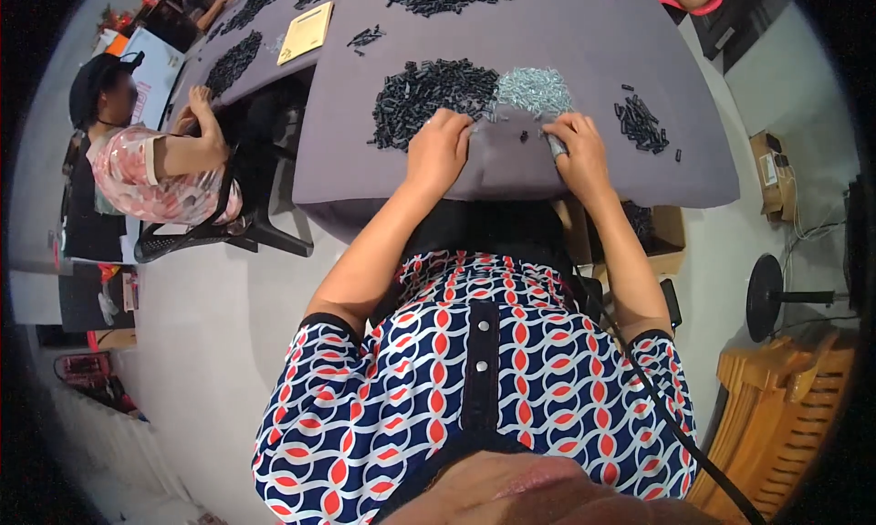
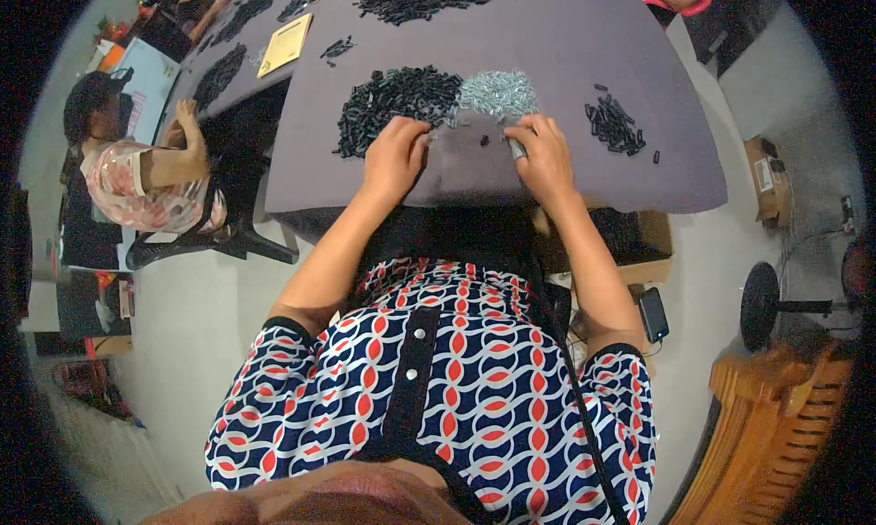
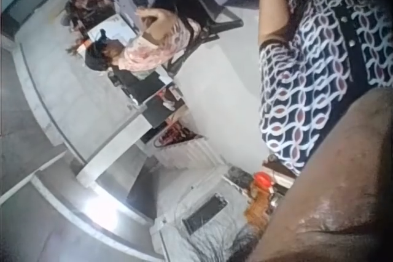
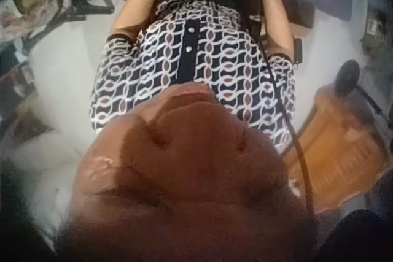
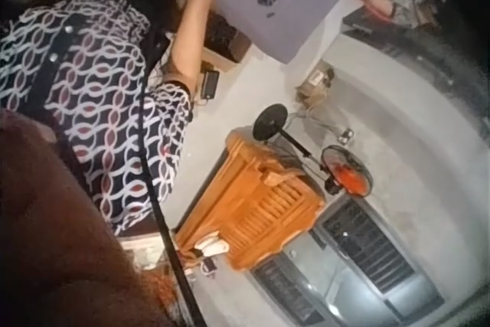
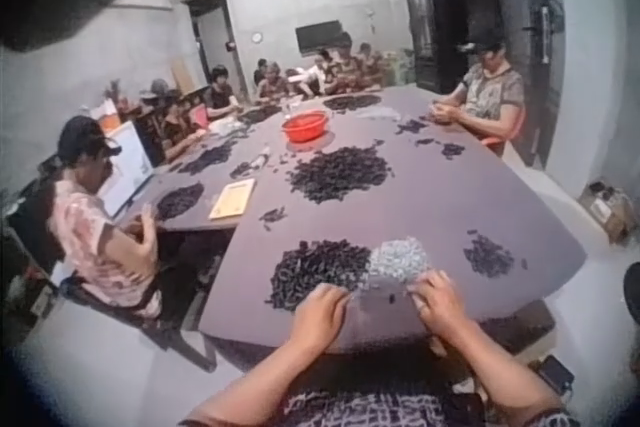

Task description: The recorder is sorting small black and silver mechanical components into piles on a workbench.

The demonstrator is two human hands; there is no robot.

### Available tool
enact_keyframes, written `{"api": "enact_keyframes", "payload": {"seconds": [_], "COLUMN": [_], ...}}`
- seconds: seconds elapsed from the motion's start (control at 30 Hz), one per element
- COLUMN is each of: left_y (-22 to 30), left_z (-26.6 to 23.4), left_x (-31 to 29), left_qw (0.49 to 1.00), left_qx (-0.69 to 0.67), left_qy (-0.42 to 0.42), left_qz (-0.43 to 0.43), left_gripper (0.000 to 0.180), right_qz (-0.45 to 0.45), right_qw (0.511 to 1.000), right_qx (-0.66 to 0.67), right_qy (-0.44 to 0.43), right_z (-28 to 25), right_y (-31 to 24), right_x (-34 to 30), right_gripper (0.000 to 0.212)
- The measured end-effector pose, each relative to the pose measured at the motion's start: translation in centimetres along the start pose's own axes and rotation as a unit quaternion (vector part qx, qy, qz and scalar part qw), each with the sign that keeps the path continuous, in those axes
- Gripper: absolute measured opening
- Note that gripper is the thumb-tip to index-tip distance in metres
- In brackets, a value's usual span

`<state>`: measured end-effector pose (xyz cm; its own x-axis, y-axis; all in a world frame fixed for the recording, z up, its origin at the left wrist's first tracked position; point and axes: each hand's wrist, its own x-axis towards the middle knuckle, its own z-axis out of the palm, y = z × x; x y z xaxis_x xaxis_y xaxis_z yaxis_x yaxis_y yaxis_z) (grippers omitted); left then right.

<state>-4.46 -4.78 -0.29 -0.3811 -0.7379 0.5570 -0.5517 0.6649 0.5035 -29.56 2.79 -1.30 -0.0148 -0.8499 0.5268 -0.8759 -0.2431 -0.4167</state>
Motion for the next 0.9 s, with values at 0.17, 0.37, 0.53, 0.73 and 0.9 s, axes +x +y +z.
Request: {"api": "enact_keyframes", "payload": {"seconds": [0.17, 0.37, 0.53, 0.73, 0.9], "left_y": [-0.5, -1.7, -2.3, -3.2, -1.7], "left_z": [1.2, 1.1, -0.7, -1.5, -1.3], "left_x": [3.1, 4.3, 3.9, 3.3, 2.4], "left_qw": [0.995, 0.972, 0.985, 0.998, 0.996], "left_qx": [0.071, 0.181, 0.081, -0.03, 0.021], "left_qy": [-0.026, -0.141, -0.151, -0.038, -0.084], "left_qz": [0.061, 0.04, 0.013, -0.028, 0.035], "left_gripper": [0.013, 0.012, 0.015, 0.017, 0.014], "right_qz": [-0.026, -0.031, -0.028, -0.016, -0.02], "right_qw": [0.999, 0.998, 0.998, 0.999, 0.999], "right_qx": [0.036, 0.043, 0.053, 0.043, 0.036], "right_qy": [0.011, 0.024, 0.031, 0.025, 0.026], "right_z": [-0.2, -0.1, 0.0, -0.2, -0.2], "right_y": [-0.6, -0.4, 0.0, -0.5, -0.5], "right_x": [0.1, -0.1, -0.3, -0.2, -0.2], "right_gripper": [0.043, 0.04, 0.038, 0.037, 0.036]}}
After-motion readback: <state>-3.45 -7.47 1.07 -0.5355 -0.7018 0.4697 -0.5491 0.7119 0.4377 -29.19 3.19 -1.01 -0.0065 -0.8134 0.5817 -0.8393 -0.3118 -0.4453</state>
